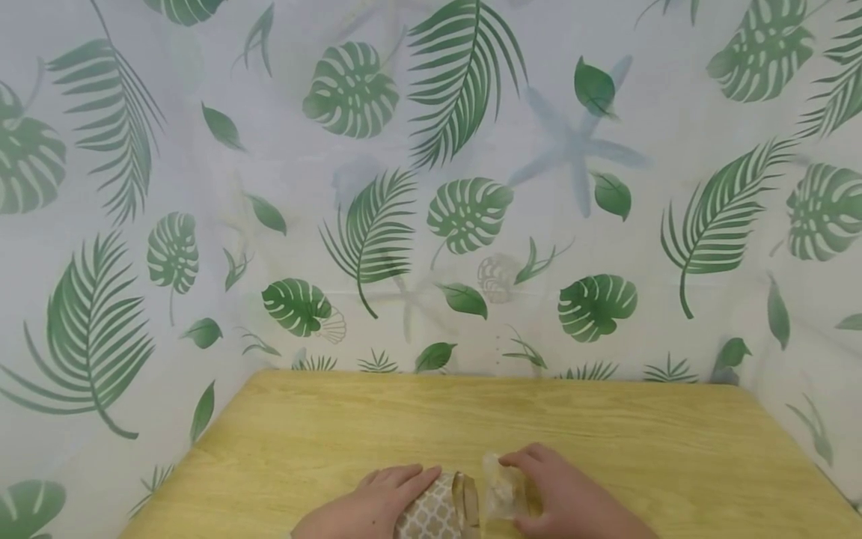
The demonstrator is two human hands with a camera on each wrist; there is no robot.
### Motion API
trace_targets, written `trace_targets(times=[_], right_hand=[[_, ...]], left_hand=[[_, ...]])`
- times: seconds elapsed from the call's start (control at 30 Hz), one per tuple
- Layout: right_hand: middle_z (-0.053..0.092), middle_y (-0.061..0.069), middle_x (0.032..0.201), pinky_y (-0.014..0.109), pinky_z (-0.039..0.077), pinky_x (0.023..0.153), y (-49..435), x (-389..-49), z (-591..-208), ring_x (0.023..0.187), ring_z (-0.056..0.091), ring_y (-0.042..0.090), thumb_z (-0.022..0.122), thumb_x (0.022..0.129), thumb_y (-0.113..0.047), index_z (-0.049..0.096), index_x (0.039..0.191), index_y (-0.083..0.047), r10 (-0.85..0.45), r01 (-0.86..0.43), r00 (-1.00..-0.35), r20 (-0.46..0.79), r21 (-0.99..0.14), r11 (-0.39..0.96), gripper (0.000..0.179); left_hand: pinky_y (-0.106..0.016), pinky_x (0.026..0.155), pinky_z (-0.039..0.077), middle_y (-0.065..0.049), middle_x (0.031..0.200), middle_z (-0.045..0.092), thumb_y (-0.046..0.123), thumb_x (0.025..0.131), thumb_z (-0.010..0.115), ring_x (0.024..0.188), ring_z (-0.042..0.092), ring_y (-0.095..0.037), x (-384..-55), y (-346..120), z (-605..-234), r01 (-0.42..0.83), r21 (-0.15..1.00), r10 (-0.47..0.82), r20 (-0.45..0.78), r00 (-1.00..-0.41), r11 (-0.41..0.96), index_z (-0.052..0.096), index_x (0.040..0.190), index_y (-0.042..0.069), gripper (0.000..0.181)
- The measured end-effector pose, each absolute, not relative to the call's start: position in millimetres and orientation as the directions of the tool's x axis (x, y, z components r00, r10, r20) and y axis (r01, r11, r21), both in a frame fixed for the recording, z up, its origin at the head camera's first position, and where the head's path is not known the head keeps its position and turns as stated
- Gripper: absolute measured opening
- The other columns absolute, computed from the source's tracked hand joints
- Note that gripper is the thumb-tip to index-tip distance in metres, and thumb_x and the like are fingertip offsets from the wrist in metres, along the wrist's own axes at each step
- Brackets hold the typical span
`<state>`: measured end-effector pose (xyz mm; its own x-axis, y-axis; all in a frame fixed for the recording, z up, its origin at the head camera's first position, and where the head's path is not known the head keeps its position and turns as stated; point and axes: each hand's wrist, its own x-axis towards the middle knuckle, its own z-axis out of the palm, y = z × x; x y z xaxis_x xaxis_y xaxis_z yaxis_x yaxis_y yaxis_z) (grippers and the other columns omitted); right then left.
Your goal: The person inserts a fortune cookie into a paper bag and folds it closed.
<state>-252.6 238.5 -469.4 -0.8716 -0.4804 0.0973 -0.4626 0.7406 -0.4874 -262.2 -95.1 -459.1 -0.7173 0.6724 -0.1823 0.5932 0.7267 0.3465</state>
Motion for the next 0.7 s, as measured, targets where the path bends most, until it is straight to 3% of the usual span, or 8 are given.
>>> trace_targets(times=[0.27, 0.53, 0.7], right_hand=[[0.054, -0.006, 0.13, 0.043, 0.055, 0.088, 226, -251, -468, 0.112, 0.057, 0.021, 0.082, 0.082, -0.042, 0.06, 0.137, -0.02, -0.531, -0.531, -0.837, 0.132, -0.43, 0.73, 0.063], [0.055, -0.006, 0.129, 0.045, 0.055, 0.088, 218, -249, -468, 0.113, 0.056, 0.021, 0.077, 0.083, -0.057, 0.061, 0.137, -0.022, -0.563, -0.531, -0.822, 0.084, -0.47, 0.705, 0.066], [0.055, -0.006, 0.128, 0.043, 0.055, 0.087, 216, -249, -469, 0.111, 0.056, 0.018, 0.072, 0.079, -0.072, 0.061, 0.138, -0.022, -0.572, -0.527, -0.818, 0.06, -0.476, 0.704, 0.078]], left_hand=[[-0.055, 0.111, 0.036, 0.004, 0.158, 0.035, 0.084, 0.081, 0.055, 0.144, 0.033, -0.021, -263, -95, -461, 0.599, 0.333, 0.672, -0.174, -0.72, 0.728, 0.02, 0.161, 0.039, 0.099], [-0.055, 0.11, 0.037, 0.005, 0.158, 0.035, 0.084, 0.081, 0.056, 0.144, 0.034, -0.02, -264, -94, -461, 0.596, 0.32, 0.666, -0.188, -0.722, 0.737, 0.019, 0.161, 0.04, 0.098], [-0.054, 0.11, 0.037, 0.005, 0.158, 0.036, 0.083, 0.081, 0.056, 0.144, 0.034, -0.02, -264, -94, -460, 0.598, 0.319, 0.668, -0.185, -0.721, 0.735, 0.021, 0.161, 0.039, 0.098]])
